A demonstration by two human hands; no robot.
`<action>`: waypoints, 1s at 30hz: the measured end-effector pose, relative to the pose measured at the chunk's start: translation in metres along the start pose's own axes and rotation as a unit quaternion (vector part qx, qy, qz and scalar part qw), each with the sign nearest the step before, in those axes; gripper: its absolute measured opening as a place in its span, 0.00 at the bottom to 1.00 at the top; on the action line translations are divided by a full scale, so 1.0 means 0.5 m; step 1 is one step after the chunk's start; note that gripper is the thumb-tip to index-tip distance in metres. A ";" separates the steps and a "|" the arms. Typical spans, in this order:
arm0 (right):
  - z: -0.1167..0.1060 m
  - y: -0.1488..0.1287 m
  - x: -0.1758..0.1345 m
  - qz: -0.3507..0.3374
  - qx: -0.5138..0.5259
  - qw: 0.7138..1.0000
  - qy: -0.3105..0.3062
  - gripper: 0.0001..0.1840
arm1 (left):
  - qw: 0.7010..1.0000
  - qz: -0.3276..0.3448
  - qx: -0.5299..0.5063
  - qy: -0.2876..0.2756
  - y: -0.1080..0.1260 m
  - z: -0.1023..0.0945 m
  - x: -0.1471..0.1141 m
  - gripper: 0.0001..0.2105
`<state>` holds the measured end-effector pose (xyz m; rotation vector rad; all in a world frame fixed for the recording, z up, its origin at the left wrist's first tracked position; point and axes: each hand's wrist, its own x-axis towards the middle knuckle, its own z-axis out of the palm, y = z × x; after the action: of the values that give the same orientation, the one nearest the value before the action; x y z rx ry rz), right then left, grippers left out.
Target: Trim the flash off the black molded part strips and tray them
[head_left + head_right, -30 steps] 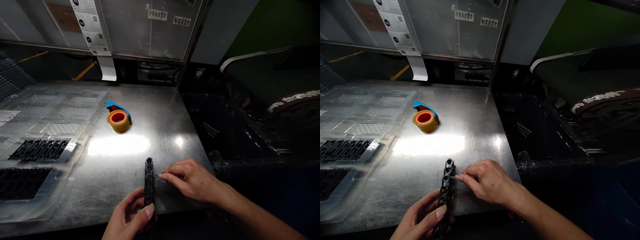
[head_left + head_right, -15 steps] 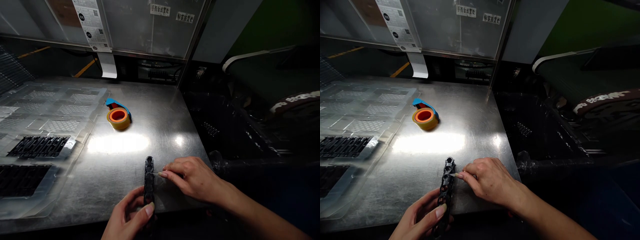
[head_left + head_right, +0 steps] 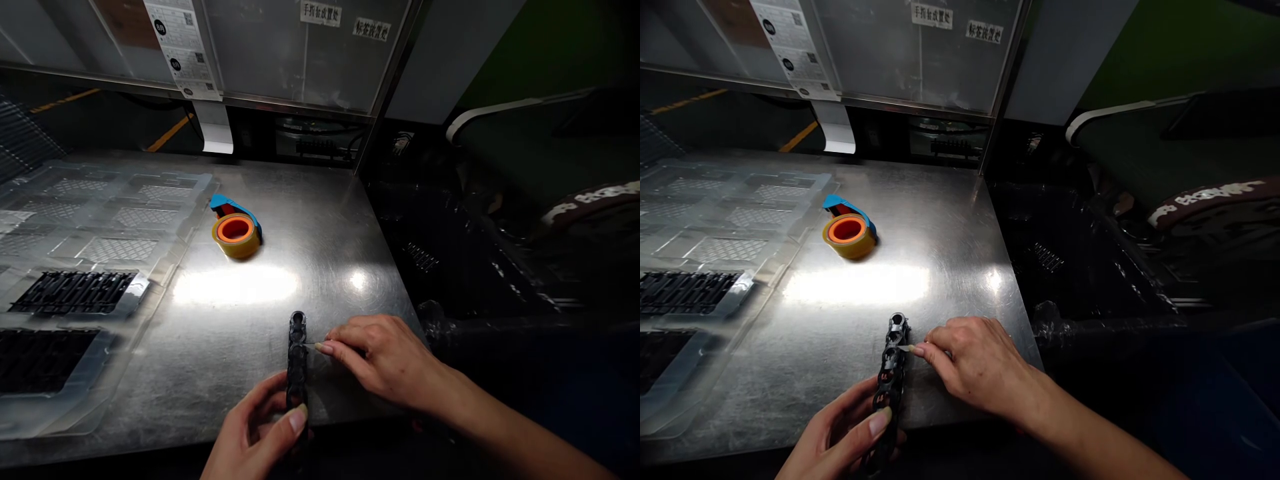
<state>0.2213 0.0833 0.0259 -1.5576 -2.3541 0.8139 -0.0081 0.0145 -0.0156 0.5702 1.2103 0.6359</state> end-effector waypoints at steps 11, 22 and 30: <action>-0.008 -0.012 -0.002 0.006 -0.076 0.997 -0.025 0.24 | 1.000 0.010 0.013 -0.008 -0.003 -0.002 0.006 0.31; 0.019 -0.005 -0.012 -0.066 -0.170 0.979 0.097 0.20 | 1.000 0.006 0.006 -0.017 0.001 -0.002 0.001 0.30; 0.082 -0.016 0.009 0.133 0.267 0.946 0.126 0.24 | 1.000 -0.002 0.004 -0.014 0.004 0.000 -0.001 0.31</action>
<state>0.1944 0.0714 -0.0042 -1.6255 -1.5852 1.1177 -0.0082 0.0156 -0.0141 0.5820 1.1878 0.6183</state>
